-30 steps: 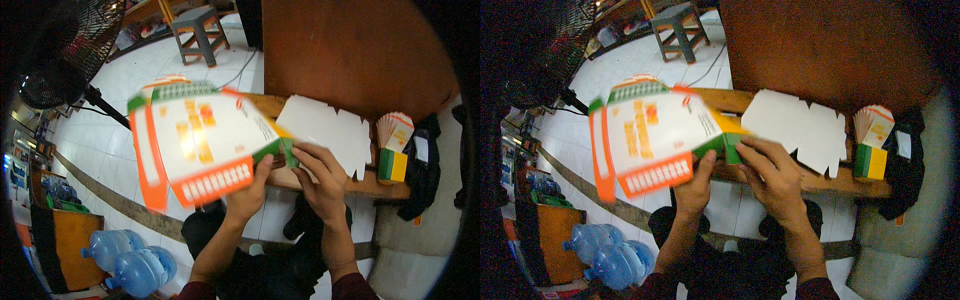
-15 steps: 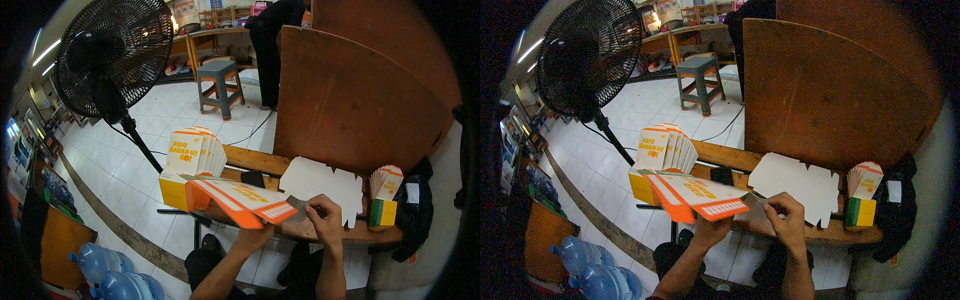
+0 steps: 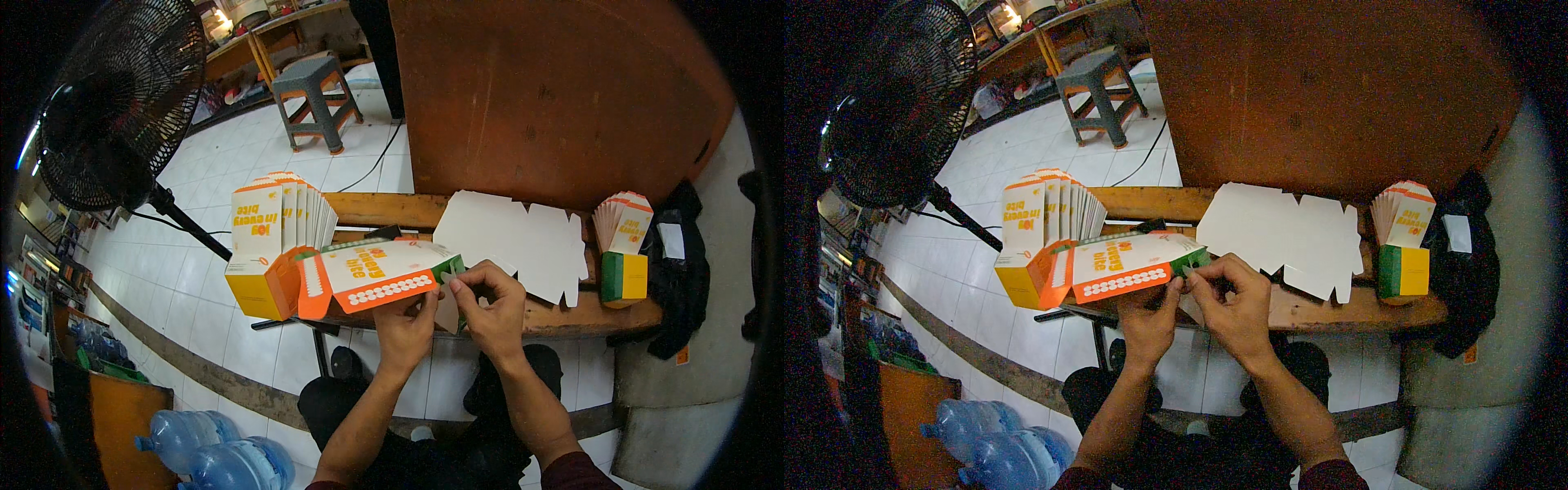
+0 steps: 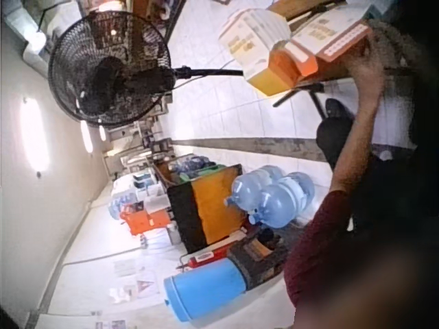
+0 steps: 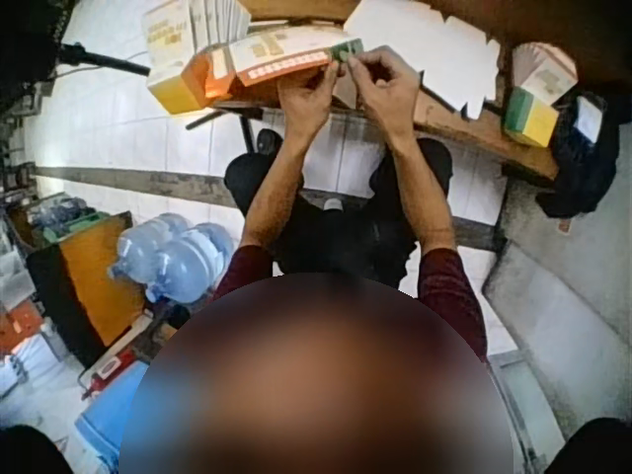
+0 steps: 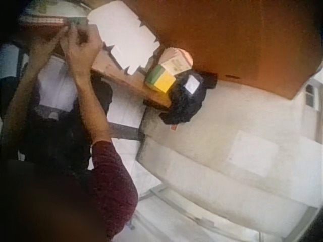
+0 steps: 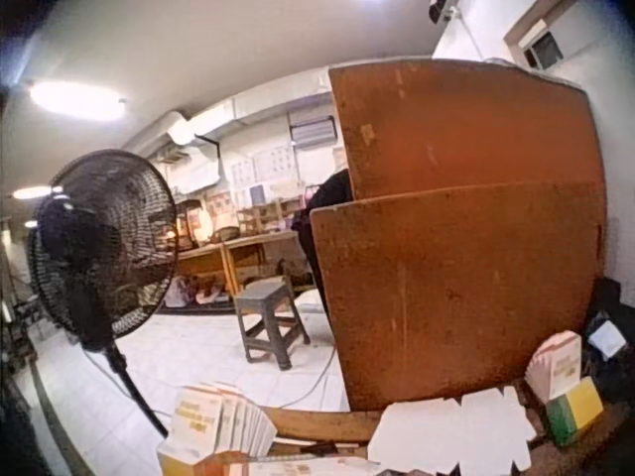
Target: The person folds flat cardboard pieces into small rectangular boxes by hand. They fold the sides, tuck flaps, and stack the finished boxes on the right side of the bench. The process is repeated continuously throughout the clip.
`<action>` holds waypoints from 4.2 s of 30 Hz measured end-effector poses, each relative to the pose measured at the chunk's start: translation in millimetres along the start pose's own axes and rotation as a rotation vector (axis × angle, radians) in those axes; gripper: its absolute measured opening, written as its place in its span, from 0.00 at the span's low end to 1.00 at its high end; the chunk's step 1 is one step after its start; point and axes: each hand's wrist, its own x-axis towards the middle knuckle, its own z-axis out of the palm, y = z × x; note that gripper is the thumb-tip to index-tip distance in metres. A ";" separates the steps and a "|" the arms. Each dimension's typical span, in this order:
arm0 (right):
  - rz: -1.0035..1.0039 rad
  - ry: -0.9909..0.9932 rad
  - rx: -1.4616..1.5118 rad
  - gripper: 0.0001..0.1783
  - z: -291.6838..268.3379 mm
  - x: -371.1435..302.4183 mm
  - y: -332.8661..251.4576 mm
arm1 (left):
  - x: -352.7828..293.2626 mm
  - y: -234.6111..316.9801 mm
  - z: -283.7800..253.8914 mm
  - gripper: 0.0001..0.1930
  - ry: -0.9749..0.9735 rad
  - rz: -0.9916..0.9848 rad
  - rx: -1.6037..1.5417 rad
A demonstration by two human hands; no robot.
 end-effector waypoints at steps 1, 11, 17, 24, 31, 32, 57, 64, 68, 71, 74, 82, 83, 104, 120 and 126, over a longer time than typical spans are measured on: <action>0.001 -0.006 0.020 0.05 0.3 0.2 -0.1 | 0.9 0.4 -0.5 0.12 0.003 0.031 0.030; -0.218 0.020 -0.256 0.04 3.3 -3.3 -1.4 | -2.5 -8.4 -0.7 0.19 0.045 0.002 0.000; -0.309 0.000 -0.272 0.11 8.2 -6.7 4.4 | -10.2 -19.3 -9.8 0.19 -0.081 0.243 0.597; -0.401 -0.140 -0.310 0.20 2.6 -4.0 -7.2 | 7.6 -0.6 -21.5 0.18 0.115 0.008 -0.164; 0.100 -0.150 0.119 0.21 -33.7 23.6 8.3 | 12.7 -2.8 -22.8 0.20 0.204 -0.159 -0.713; 0.185 -0.241 0.161 0.20 -32.6 21.8 9.1 | 13.9 -4.9 -21.8 0.21 0.226 -0.165 -0.700; 0.361 -0.792 0.084 0.15 -45.3 14.9 -8.6 | 22.1 41.3 -60.9 0.08 -0.520 0.294 0.643; 0.066 -0.875 -0.020 0.07 -44.0 14.4 -13.4 | 16.6 26.8 -65.6 0.10 -0.613 0.072 0.740; -0.060 -0.807 -0.138 0.06 -36.0 12.1 -13.7 | 16.0 19.8 -59.9 0.11 -0.776 0.062 0.517; -0.103 -0.755 -0.208 0.06 -33.8 9.5 -15.8 | 16.2 19.7 -60.3 0.09 -0.836 -0.050 0.474; -0.129 -0.742 -0.229 0.06 -31.6 6.1 -18.0 | 16.0 21.1 -58.3 0.08 -0.816 -0.002 0.434; -0.187 -0.735 -0.196 0.07 -22.5 3.1 -14.2 | 13.9 30.9 -62.0 0.09 -0.721 0.156 0.442; -0.190 -0.730 -0.202 0.07 -20.8 2.9 -12.8 | 13.4 31.9 -62.7 0.09 -0.699 0.180 0.443; -0.146 -0.866 -0.195 0.07 -19.8 8.0 -9.4 | 6.7 20.8 -55.7 0.15 -0.630 0.213 0.454; -0.117 -0.743 -0.405 0.07 -13.0 0.8 -10.0 | 5.0 21.7 -55.0 0.21 -0.576 0.260 0.541; -0.077 -0.812 -0.375 0.05 -15.8 2.7 -2.9 | 4.5 22.5 -54.0 0.23 -0.627 0.152 0.566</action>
